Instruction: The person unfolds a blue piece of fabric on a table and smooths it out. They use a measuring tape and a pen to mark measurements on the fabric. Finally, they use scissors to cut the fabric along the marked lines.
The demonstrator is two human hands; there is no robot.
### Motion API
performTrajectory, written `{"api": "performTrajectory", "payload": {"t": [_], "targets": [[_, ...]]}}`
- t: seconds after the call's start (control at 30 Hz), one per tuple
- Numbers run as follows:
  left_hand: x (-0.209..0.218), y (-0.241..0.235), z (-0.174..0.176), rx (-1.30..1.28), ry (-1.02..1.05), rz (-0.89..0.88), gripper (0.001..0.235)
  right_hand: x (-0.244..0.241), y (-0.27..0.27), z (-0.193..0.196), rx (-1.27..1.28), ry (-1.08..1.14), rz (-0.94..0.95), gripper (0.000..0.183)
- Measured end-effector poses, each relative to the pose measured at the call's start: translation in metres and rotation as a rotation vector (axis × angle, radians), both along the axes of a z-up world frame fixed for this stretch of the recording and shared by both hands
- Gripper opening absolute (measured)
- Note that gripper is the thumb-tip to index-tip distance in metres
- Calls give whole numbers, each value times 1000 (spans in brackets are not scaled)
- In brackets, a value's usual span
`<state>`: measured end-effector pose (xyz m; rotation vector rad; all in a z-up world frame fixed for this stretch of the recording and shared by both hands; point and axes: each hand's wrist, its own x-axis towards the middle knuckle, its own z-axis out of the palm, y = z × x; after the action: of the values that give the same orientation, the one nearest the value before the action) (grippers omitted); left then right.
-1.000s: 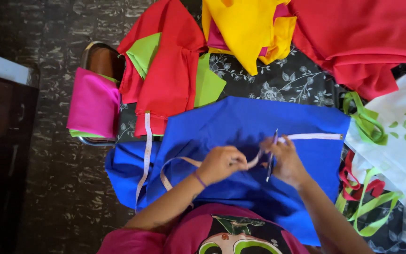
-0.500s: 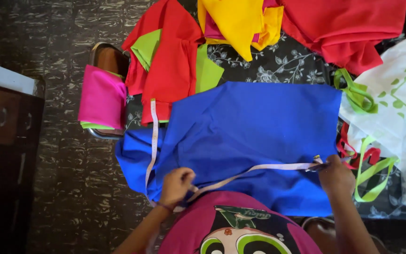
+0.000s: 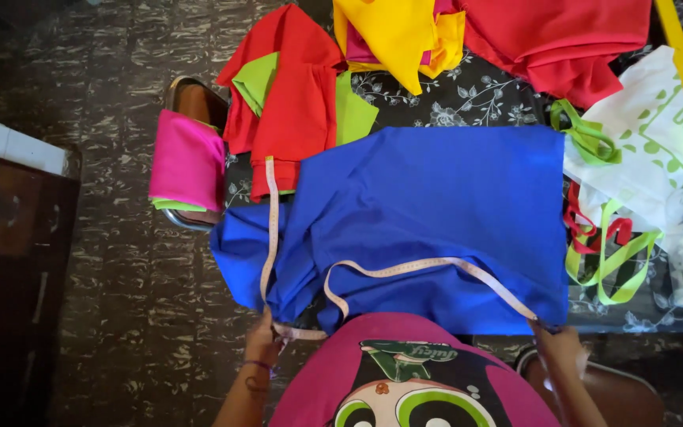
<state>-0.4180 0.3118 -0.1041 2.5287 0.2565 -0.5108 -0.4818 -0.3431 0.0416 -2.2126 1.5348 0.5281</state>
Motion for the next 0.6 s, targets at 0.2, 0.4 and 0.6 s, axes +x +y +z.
{"api": "performTrajectory", "payload": {"t": [0.2, 0.4, 0.6], "targets": [[37, -26, 78, -305, 160, 896, 53, -5, -1, -32, 25, -37, -33, 60], [80, 7, 98, -730, -129, 498, 31, 3, -37, -54, -40, -282, 129, 39], [170, 19, 224, -1502, -303, 830, 15, 77, -91, 65, 196, -919, -579, 35]]}}
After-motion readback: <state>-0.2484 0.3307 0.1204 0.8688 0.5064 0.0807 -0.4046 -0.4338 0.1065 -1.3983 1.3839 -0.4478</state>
